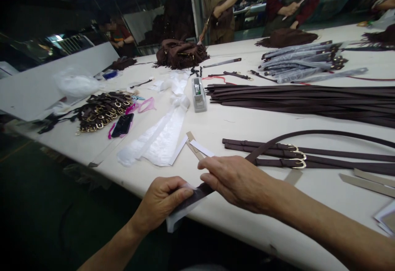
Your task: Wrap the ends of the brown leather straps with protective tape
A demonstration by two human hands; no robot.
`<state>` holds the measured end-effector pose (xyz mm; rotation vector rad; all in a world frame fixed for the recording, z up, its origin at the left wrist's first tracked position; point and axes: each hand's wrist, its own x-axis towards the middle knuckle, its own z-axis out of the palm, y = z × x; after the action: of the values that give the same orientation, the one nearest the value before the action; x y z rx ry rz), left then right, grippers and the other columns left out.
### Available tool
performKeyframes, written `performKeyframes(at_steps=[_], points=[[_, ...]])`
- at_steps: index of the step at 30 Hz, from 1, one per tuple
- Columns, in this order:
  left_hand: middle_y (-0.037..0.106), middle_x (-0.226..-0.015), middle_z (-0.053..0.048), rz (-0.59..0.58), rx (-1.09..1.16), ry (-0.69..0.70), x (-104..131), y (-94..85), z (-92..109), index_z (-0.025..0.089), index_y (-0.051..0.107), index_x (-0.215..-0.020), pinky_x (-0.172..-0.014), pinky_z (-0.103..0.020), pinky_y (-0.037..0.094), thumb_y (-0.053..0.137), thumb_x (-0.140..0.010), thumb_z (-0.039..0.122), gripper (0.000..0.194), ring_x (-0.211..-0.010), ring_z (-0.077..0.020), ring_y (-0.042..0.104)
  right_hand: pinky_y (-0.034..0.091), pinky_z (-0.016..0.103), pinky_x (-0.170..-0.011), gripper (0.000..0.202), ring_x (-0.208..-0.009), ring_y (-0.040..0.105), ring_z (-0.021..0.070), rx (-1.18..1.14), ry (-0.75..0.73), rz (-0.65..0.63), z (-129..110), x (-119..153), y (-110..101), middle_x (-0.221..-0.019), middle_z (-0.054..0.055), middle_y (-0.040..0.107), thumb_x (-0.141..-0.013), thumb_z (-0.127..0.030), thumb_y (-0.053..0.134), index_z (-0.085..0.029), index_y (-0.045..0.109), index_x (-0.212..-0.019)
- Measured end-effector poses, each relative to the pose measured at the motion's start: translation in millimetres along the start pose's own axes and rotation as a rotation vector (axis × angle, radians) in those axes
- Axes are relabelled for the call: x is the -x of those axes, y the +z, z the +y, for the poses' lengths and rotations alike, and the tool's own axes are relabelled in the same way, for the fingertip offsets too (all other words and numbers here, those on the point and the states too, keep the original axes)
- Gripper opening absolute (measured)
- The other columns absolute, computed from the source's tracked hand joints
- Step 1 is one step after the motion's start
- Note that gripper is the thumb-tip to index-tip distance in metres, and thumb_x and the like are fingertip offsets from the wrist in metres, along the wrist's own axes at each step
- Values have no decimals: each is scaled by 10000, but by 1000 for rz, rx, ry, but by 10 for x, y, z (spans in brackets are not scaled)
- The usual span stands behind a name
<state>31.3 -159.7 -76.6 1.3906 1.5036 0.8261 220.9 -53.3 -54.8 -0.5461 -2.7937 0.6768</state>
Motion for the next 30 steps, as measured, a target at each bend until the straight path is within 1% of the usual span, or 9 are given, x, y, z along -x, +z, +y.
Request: performKeyframes(at_steps=[2, 4, 7, 11, 15, 18, 21, 26, 30], points=[[521, -559, 19, 90, -92, 76, 31, 7, -54, 122, 624, -655, -518, -181, 328, 548, -824, 379, 316, -539, -73, 448, 380, 260, -646, 246, -726, 567, 154, -68, 56, -72, 94, 63, -31, -821, 28, 616, -920, -340, 390, -187, 550, -1029], [566, -581, 7, 143, -165, 159, 57, 10, -111, 122, 648, -680, -543, -180, 346, 561, -821, 349, 280, -551, -78, 489, 377, 244, -617, 257, -693, 557, 141, -131, 70, -176, 197, 136, -73, -786, 13, 611, -901, -397, 425, -189, 575, -926], [631, -659, -12, 94, -204, 202, 63, 19, -159, 132, 678, -761, -592, -177, 375, 559, -829, 329, 240, -607, -92, 549, 371, 229, -600, 281, -666, 541, 127, -183, 71, -246, 295, 217, -112, -751, 3, 597, -875, -435, 469, -180, 585, -861], [655, -717, -17, -28, -194, 167, 22, 56, -156, 147, 686, -830, -620, -176, 389, 551, -832, 347, 242, -656, -106, 574, 357, 217, -605, 280, -669, 529, 115, -168, 18, -222, 261, 222, -113, -747, -3, 580, -853, -451, 513, -181, 591, -865], [607, -644, 7, -53, -199, 120, 1, 101, -150, 148, 679, -779, -570, -174, 366, 559, -818, 381, 265, -601, -91, 530, 319, 216, -578, 264, -652, 503, 108, -71, -90, -190, 157, 166, -95, -721, -3, 555, -863, -432, 509, -182, 583, -819], [590, -650, 15, -28, -166, 89, 23, 100, -171, 159, 671, -876, -566, -177, 368, 543, -826, 384, 264, -593, -87, 503, 272, 235, -546, 248, -613, 470, 112, 64, -146, -146, 133, 155, -78, -685, -5, 529, -879, -400, 494, -182, 570, -789], [621, -724, 4, -1, -98, 86, 54, 69, -215, 164, 649, -978, -610, -182, 399, 539, -830, 359, 268, -641, -99, 529, 242, 252, -539, 202, -588, 448, 118, 175, -182, -103, 152, 187, -68, -674, -7, 520, -890, -350, 488, -188, 562, -793], [649, -729, -12, 37, -47, 37, 61, 65, -282, 147, 682, -837, -632, -185, 416, 508, -855, 345, 264, -687, -120, 565, 219, 273, -552, 166, -614, 459, 133, 271, -270, -76, 145, 243, -63, -693, -8, 540, -910, -292, 456, -201, 531, -792], [671, -771, -10, 27, -56, 72, 53, 143, -234, 161, 694, -881, -654, -193, 428, 491, -868, 327, 263, -712, -129, 582, 193, 276, -529, 174, -588, 454, 135, 283, -259, -87, 69, 179, -13, -672, -8, 543, -906, -294, 460, -200, 527, -776]])
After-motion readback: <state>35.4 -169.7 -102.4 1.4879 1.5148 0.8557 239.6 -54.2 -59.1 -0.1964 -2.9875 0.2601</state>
